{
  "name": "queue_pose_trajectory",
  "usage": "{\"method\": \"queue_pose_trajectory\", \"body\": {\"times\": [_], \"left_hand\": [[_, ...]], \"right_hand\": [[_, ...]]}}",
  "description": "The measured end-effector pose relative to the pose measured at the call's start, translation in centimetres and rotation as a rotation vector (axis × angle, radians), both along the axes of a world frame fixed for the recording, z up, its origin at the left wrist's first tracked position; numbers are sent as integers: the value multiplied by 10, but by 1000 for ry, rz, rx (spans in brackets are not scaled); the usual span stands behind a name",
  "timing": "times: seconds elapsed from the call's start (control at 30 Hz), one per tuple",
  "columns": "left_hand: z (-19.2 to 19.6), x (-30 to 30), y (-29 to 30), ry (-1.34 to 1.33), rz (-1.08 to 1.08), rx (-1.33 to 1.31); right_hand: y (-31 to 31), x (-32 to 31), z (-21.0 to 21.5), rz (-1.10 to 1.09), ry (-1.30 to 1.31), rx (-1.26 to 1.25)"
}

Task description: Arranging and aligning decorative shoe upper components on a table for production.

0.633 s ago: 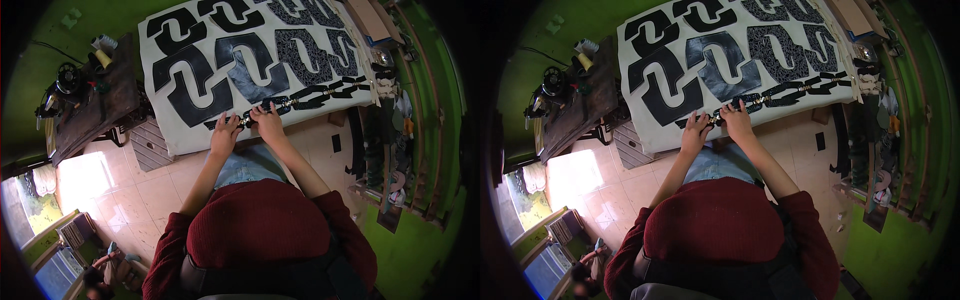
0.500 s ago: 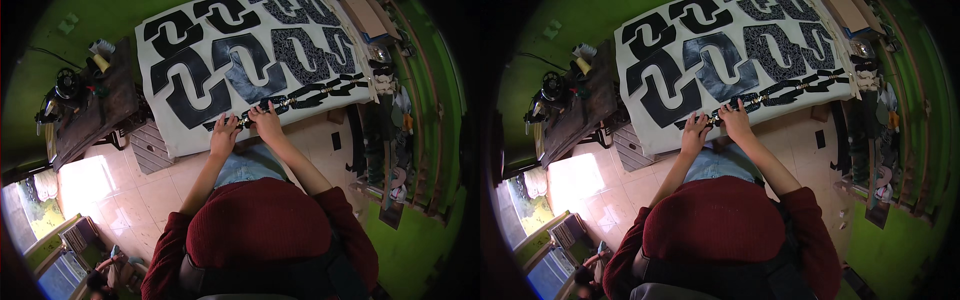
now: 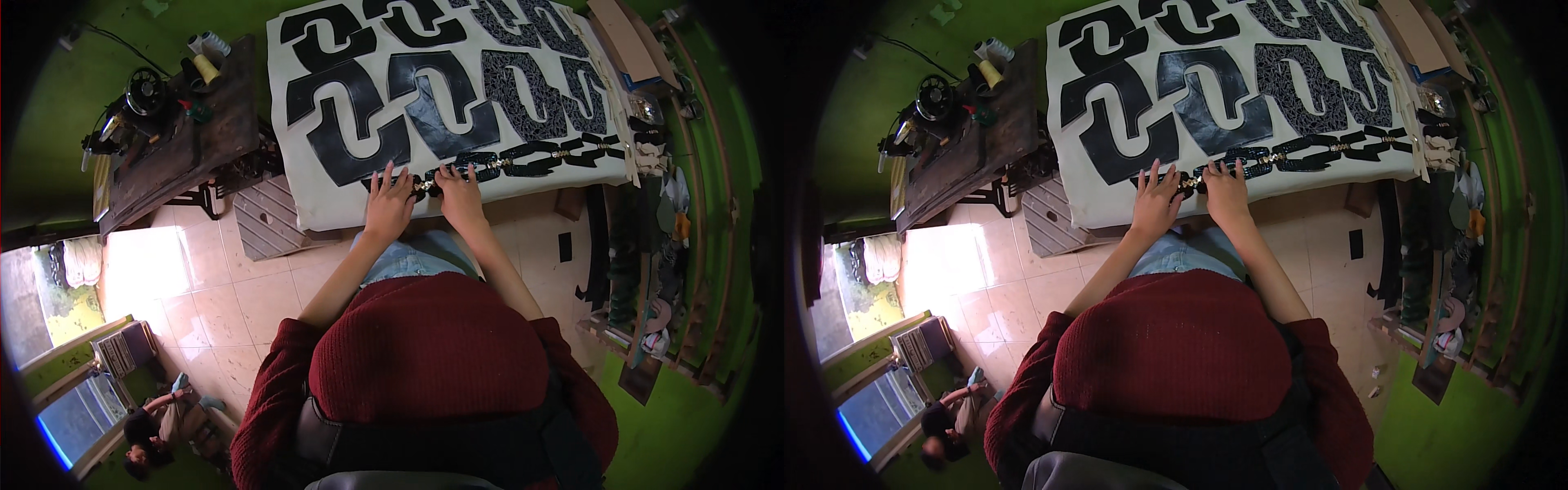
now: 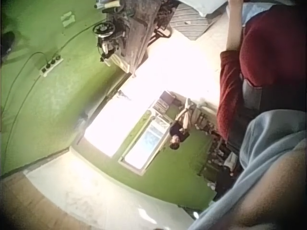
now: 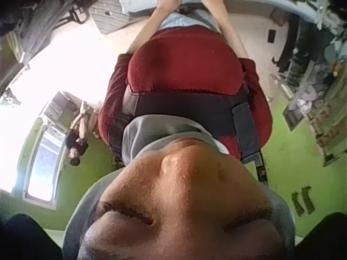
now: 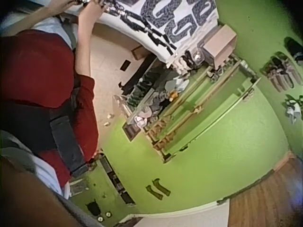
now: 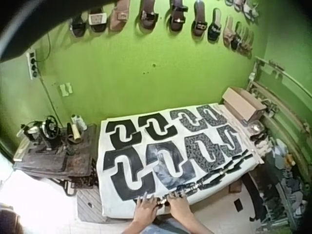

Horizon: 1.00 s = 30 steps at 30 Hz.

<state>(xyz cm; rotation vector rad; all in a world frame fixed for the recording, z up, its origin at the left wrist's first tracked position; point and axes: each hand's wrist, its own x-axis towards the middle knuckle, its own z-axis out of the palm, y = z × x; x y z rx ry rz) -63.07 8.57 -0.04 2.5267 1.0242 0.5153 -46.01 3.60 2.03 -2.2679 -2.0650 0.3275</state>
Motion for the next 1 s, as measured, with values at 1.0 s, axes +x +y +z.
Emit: {"method": "queue_pose_trajectory", "body": {"times": [1.0], "left_hand": [[97, 185, -29, 12, -222, -67]], "right_hand": [[-74, 126, 77, -323, 524, 352]]}}
